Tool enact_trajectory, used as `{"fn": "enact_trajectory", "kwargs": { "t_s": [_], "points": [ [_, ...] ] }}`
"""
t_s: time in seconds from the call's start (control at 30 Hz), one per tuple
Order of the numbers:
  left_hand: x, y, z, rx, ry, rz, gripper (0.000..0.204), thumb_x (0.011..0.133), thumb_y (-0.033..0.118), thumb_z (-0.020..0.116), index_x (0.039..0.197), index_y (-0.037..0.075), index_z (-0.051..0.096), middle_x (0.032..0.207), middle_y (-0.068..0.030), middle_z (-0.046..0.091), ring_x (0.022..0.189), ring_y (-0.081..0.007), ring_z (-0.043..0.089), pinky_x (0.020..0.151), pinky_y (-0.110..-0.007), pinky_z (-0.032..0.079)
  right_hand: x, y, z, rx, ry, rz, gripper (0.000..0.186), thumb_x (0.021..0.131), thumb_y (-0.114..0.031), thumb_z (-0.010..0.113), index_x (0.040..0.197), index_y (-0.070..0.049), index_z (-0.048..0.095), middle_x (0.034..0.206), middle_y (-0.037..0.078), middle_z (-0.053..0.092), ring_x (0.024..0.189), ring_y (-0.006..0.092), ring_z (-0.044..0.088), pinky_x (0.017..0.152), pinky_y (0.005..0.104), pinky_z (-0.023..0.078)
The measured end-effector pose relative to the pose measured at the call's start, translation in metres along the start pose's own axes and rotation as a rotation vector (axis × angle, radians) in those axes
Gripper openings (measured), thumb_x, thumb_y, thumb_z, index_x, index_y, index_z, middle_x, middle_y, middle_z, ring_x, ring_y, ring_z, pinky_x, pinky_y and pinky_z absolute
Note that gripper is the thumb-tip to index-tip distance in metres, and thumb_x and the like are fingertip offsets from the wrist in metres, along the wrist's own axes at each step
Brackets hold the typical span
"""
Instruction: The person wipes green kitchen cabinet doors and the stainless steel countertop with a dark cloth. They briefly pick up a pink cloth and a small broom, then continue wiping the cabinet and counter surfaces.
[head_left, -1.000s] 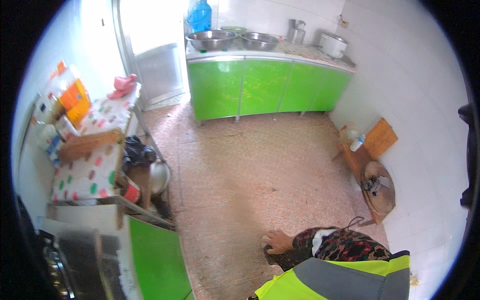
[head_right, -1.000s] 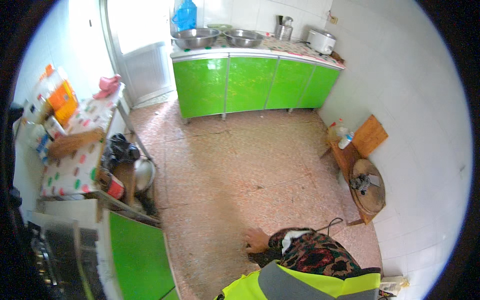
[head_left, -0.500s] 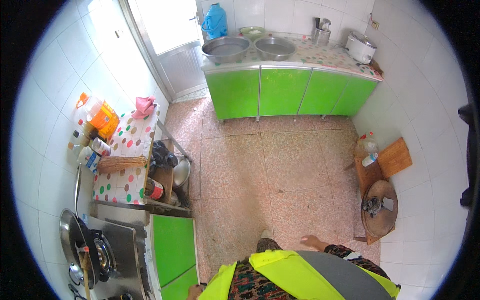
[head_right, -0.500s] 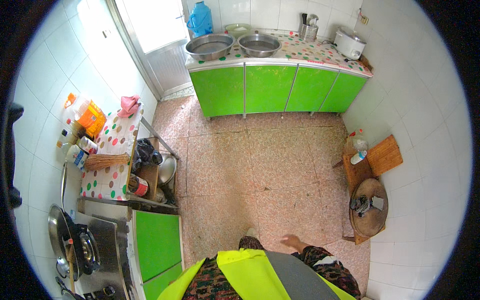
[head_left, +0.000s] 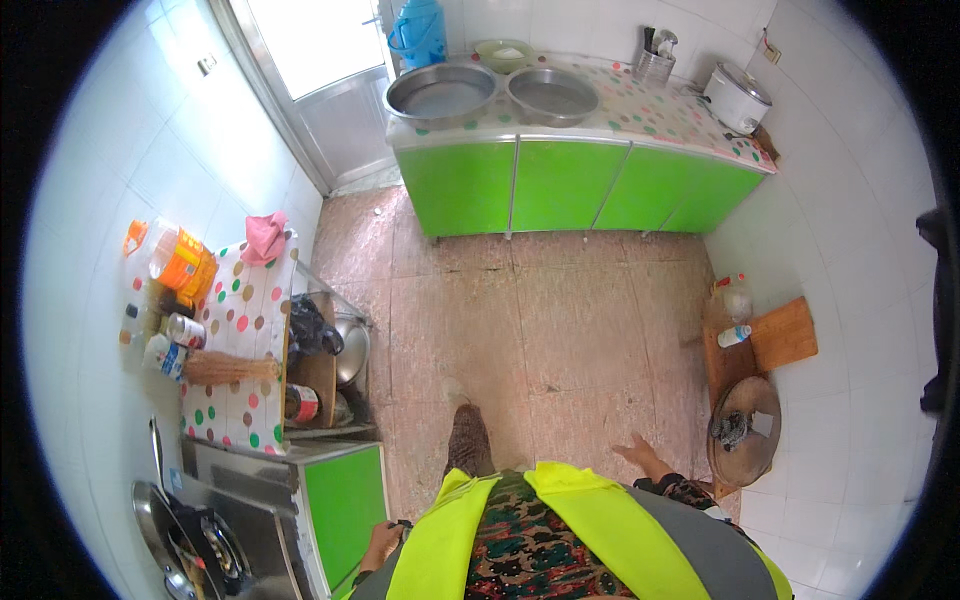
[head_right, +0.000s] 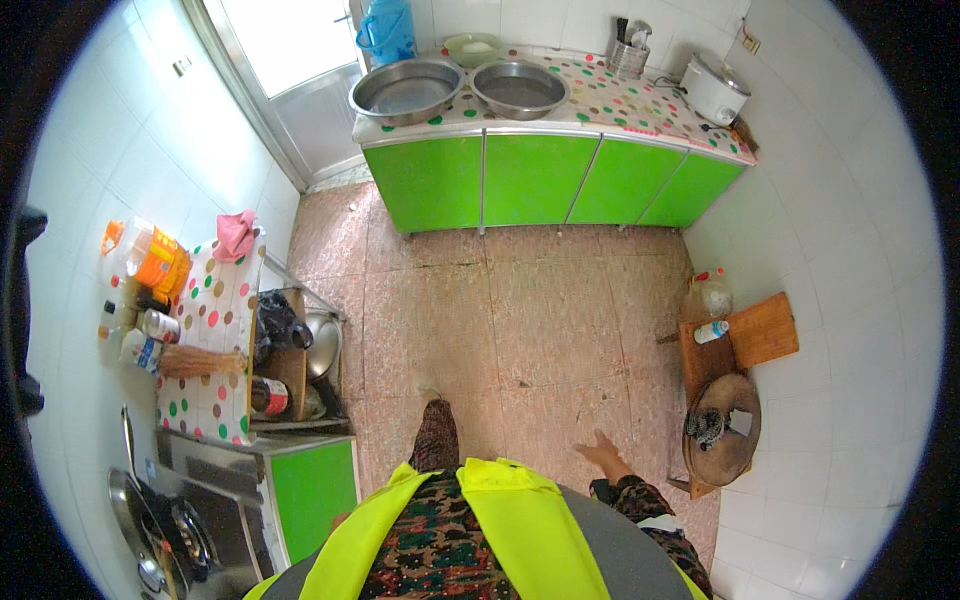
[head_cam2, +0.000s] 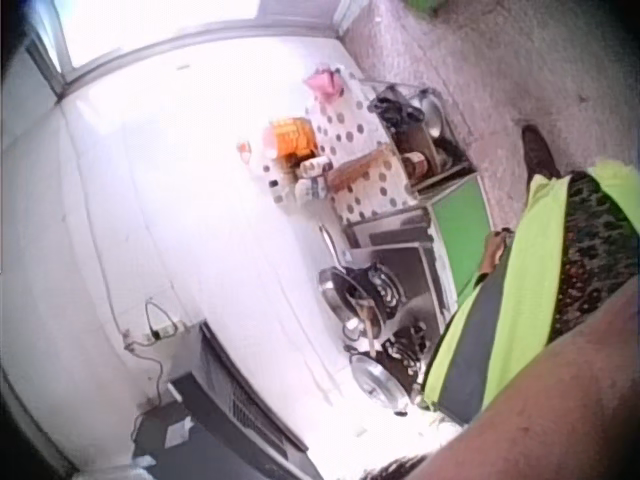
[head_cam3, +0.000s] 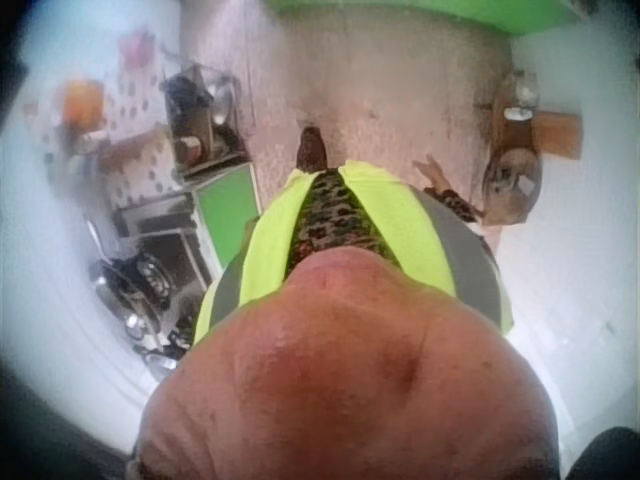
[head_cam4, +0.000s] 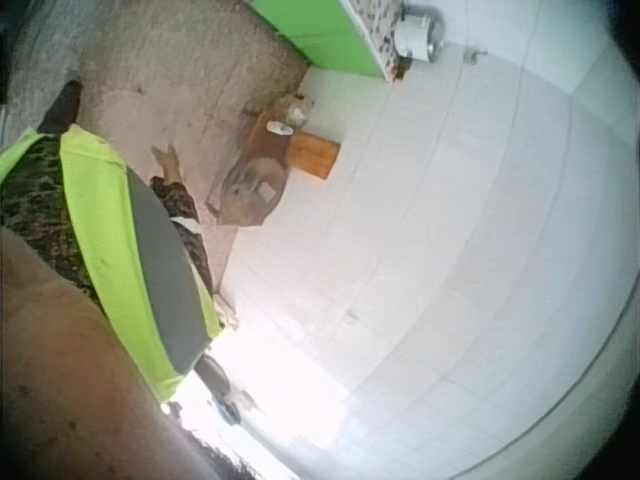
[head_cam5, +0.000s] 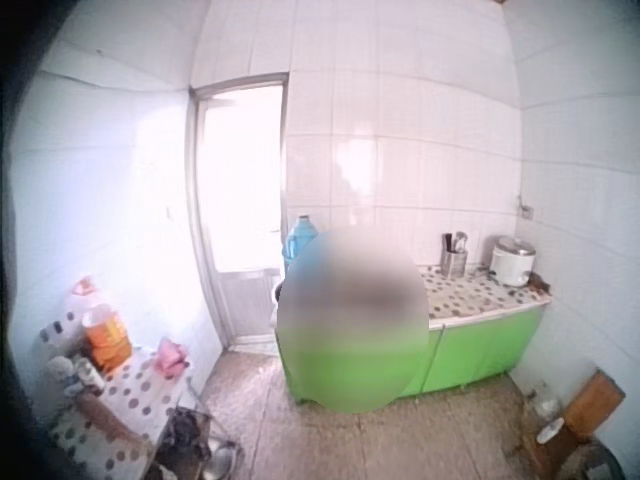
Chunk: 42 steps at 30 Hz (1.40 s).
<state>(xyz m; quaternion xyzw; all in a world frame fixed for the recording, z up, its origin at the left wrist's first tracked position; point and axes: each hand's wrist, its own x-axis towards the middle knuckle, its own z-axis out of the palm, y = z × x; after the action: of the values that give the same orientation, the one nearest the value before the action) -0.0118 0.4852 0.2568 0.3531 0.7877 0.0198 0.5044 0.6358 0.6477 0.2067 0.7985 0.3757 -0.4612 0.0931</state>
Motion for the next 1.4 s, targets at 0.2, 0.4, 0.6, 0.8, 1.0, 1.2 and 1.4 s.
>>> {"fn": "enact_trajectory", "kwargs": {
  "t_s": [0.2, 0.4, 0.6, 0.8, 1.0, 1.2, 1.4],
  "points": [
    [0.096, 0.066, -0.054, 0.026, -0.061, 0.021, 0.04, 0.077, 0.033, 0.064, 0.092, -0.004, 0.069, 0.086, -0.0216, 0.069, 0.08, -0.033, 0.066, 0.071, -0.04, 0.05, -0.005, -0.141, -0.054, -0.033, 0.062, 0.0, 0.122, 0.067, -0.063, 0.078, 0.154, -0.009, 0.013, 0.156, 0.02, 0.022, 0.144, 0.0383, 0.021, 0.116, 0.0485, 0.025],
    [0.181, 0.159, -0.133, 0.053, 0.119, 0.117, 0.038, 0.08, 0.031, 0.064, 0.093, -0.004, 0.068, 0.086, -0.0217, 0.069, 0.08, -0.0341, 0.066, 0.072, -0.041, 0.049, 0.044, -0.248, -0.115, 0.007, 0.076, -0.172, 0.099, 0.078, -0.057, 0.072, 0.152, -0.01, 0.025, 0.155, 0.017, 0.027, 0.142, 0.0348, 0.028, 0.112, 0.0464, 0.033],
    [0.294, 0.179, -0.181, -0.022, 0.104, 0.281, 0.034, 0.082, 0.028, 0.061, 0.091, -0.005, 0.066, 0.088, -0.0237, 0.067, 0.083, -0.0361, 0.063, 0.072, -0.041, 0.047, 0.097, -0.357, -0.147, -0.564, 0.064, -0.503, 0.056, 0.086, -0.04, 0.066, 0.131, -0.008, 0.056, 0.113, 0.019, 0.066, 0.106, 0.0298, 0.063, 0.088, 0.0401, 0.05],
    [0.325, 0.187, -0.185, 0.066, -0.016, 0.043, 0.031, 0.086, 0.024, 0.056, 0.096, -0.003, 0.066, 0.091, -0.0255, 0.065, 0.086, -0.0388, 0.062, 0.074, -0.043, 0.048, 0.125, -0.514, -0.303, 0.102, 0.477, -0.845, 0.073, 0.078, -0.029, 0.075, 0.141, -0.009, 0.045, 0.141, 0.019, 0.048, 0.131, 0.0342, 0.045, 0.109, 0.0406, 0.036],
    [0.318, 0.291, -0.171, 0.083, -0.031, 0.002, 0.03, 0.086, 0.023, 0.055, 0.098, -0.003, 0.065, 0.091, -0.0254, 0.065, 0.087, -0.0391, 0.062, 0.074, -0.044, 0.048, 0.197, -0.656, -0.485, -0.173, 0.593, -1.124, 0.106, 0.069, -0.033, 0.082, 0.152, -0.008, 0.02, 0.153, 0.027, 0.023, 0.142, 0.043, 0.023, 0.115, 0.0473, 0.025],
    [0.323, 0.42, -0.156, 0.004, -0.005, 0.008, 0.03, 0.087, 0.022, 0.054, 0.1, -0.002, 0.065, 0.092, -0.0253, 0.065, 0.087, -0.0394, 0.062, 0.074, -0.044, 0.048, 0.285, -0.744, -0.568, -0.54, 0.256, -0.638, 0.11, 0.072, -0.041, 0.08, 0.154, -0.014, 0.012, 0.156, 0.026, 0.016, 0.141, 0.0438, 0.023, 0.11, 0.0508, 0.033],
    [0.325, 0.491, -0.141, -0.078, 0.027, 0.009, 0.029, 0.087, 0.021, 0.053, 0.101, -0.001, 0.065, 0.092, -0.0252, 0.065, 0.087, -0.0397, 0.062, 0.075, -0.044, 0.049, 0.304, -0.747, -0.528, -0.833, 0.01, -0.605, 0.088, 0.074, -0.026, 0.077, 0.15, -0.018, 0.033, 0.152, 0.024, 0.026, 0.131, 0.0428, 0.04, 0.105, 0.0493, 0.041]
  ]
}}
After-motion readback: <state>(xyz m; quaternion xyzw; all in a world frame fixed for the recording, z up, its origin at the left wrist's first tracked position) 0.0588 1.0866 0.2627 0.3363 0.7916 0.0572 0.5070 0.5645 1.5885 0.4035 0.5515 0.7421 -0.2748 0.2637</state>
